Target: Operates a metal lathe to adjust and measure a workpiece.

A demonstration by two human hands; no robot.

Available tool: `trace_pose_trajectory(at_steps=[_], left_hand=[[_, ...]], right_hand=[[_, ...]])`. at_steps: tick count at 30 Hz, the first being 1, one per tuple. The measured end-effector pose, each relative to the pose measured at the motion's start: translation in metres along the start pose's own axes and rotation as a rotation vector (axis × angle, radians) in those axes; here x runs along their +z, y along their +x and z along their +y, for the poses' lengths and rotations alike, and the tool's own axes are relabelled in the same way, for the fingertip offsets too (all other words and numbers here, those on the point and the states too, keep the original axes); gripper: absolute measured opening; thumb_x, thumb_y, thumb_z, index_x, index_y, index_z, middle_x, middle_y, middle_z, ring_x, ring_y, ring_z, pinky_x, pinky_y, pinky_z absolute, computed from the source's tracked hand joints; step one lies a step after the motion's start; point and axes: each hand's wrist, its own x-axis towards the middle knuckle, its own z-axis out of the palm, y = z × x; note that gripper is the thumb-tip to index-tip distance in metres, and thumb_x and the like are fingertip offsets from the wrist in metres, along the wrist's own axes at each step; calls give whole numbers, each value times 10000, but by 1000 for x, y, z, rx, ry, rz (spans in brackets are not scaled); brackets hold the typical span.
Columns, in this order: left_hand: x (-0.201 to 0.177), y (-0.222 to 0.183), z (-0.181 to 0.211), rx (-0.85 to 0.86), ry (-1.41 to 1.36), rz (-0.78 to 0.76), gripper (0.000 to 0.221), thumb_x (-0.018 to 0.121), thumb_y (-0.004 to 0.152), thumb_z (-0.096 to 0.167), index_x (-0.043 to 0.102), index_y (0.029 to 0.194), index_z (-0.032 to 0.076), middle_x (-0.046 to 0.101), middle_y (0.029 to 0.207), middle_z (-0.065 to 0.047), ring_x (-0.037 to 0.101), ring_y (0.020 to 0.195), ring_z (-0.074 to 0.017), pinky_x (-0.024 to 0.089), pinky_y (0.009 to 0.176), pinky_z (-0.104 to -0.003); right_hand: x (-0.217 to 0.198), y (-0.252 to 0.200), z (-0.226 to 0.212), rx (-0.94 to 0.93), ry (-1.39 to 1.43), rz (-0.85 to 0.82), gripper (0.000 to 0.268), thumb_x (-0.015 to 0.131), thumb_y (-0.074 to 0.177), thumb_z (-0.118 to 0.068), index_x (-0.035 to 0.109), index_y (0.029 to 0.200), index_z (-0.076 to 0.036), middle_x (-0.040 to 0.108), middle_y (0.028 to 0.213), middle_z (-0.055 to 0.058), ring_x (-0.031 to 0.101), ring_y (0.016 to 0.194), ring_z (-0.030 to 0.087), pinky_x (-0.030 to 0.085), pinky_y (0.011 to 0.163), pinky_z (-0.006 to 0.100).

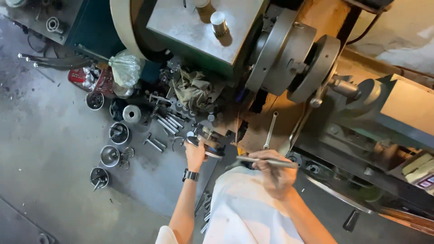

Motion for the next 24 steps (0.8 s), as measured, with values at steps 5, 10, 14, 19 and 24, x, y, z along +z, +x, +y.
trace_pose_trajectory(at_steps=[5,10,14,19,24], left_hand=[[19,54,-74,125,86,97,600,650,894,257,413,1269,-146,684,1059,-385,698,962,-489,554,824,-487],[13,59,-78,152,140,101,575,647,894,277,448,1205,-163,661,1081,-416,651,1082,-536,504,965,-512],[-20,18,-23,162,470,40,584,623,973,396,508,1179,-138,669,1027,-398,654,1033,-537,525,897,-547],[-33,-52,89,433,829,-40,517,620,992,464,662,1061,-47,749,920,-267,733,941,-425,570,799,-476],[3,-142,259,1427,-204,-196,209,614,873,139,743,1009,46,667,808,-96,622,695,-221,491,673,-305]], right_hand=[[-7,-1,2,19,-110,-11,107,594,1021,-6,647,1107,31,733,1048,232,724,783,188,626,674,312],[-43,32,-39,-71,-62,107,103,563,1074,-52,604,1157,-7,747,1035,214,761,784,199,620,651,322],[-126,67,-49,-367,-105,506,97,573,1191,-157,562,1214,-63,667,1022,138,682,774,224,621,662,375],[-272,142,-11,-359,-374,742,146,487,1259,-101,539,1274,34,670,1164,168,677,1012,260,579,809,396],[-274,178,-1,-167,-307,699,111,608,1171,-108,598,1132,-5,746,1005,124,713,806,184,618,706,334]])
